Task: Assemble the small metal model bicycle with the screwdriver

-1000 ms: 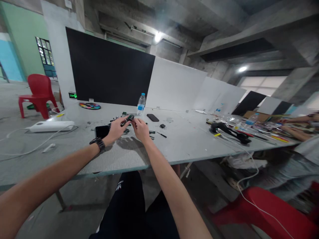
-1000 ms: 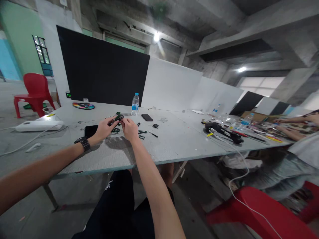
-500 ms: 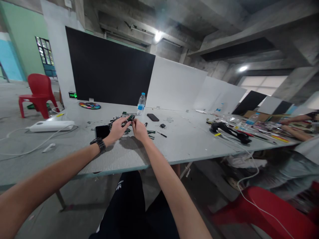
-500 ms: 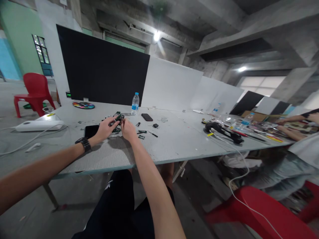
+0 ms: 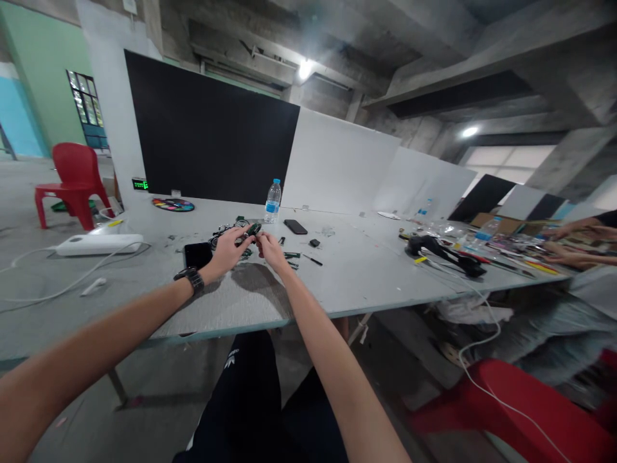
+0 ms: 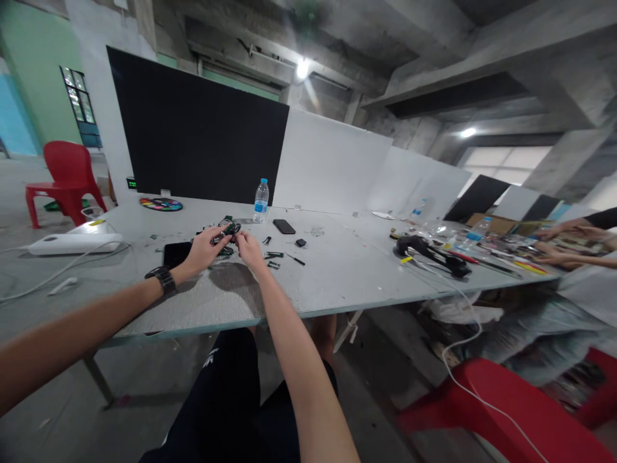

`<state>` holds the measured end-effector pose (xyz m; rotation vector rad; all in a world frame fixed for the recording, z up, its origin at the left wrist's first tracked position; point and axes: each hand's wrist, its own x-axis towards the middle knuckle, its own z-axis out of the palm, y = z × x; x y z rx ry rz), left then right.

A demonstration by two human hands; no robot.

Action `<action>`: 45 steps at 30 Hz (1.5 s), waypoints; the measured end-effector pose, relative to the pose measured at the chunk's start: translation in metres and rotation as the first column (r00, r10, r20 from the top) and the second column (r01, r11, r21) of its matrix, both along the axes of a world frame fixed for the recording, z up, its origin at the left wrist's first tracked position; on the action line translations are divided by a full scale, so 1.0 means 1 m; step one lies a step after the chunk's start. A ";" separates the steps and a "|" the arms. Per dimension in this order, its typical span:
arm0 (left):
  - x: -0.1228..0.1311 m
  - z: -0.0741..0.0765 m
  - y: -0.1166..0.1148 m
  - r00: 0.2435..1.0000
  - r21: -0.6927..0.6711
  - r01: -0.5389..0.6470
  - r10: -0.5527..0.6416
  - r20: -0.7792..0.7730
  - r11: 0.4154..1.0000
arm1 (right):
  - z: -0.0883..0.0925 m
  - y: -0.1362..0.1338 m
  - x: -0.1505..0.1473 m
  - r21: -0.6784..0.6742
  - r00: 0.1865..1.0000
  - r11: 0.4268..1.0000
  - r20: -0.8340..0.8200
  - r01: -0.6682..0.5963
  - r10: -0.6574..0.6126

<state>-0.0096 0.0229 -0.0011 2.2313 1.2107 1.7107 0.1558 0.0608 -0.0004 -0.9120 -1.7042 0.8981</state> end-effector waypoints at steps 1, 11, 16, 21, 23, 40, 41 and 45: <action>0.000 0.000 0.001 1.000 0.003 0.000 0.000 0.005 1.000 | 0.000 0.000 0.000 -0.011 1.000 1.000 -0.008 -0.004 0.004; -0.001 0.002 0.002 0.995 -0.129 -0.035 0.047 0.091 0.991 | 0.000 -0.004 0.005 0.327 0.959 0.932 0.175 0.156 -0.222; -0.004 0.000 0.005 0.980 -0.224 0.000 0.045 0.194 0.975 | 0.000 -0.008 0.008 0.383 0.919 0.919 0.324 0.088 -0.223; -0.002 -0.003 0.011 0.963 -0.195 0.040 0.014 0.270 0.980 | 0.006 -0.019 0.010 0.458 0.880 0.881 0.366 0.114 -0.304; -0.001 -0.004 0.012 0.955 -0.188 0.064 -0.006 0.295 0.980 | 0.008 -0.022 0.010 0.476 0.851 0.868 0.392 0.139 -0.351; -0.003 -0.003 0.008 0.973 -0.167 -0.004 0.042 0.228 0.986 | 0.001 -0.014 0.008 0.382 0.697 0.911 0.611 0.157 -0.376; -0.003 -0.002 0.008 0.972 -0.169 0.005 0.035 0.234 0.986 | 0.001 -0.015 0.007 0.389 0.691 0.911 0.622 0.136 -0.369; -0.001 -0.002 0.007 0.967 -0.172 0.028 0.017 0.253 0.985 | 0.000 -0.020 0.002 0.409 0.688 0.912 0.652 0.036 -0.320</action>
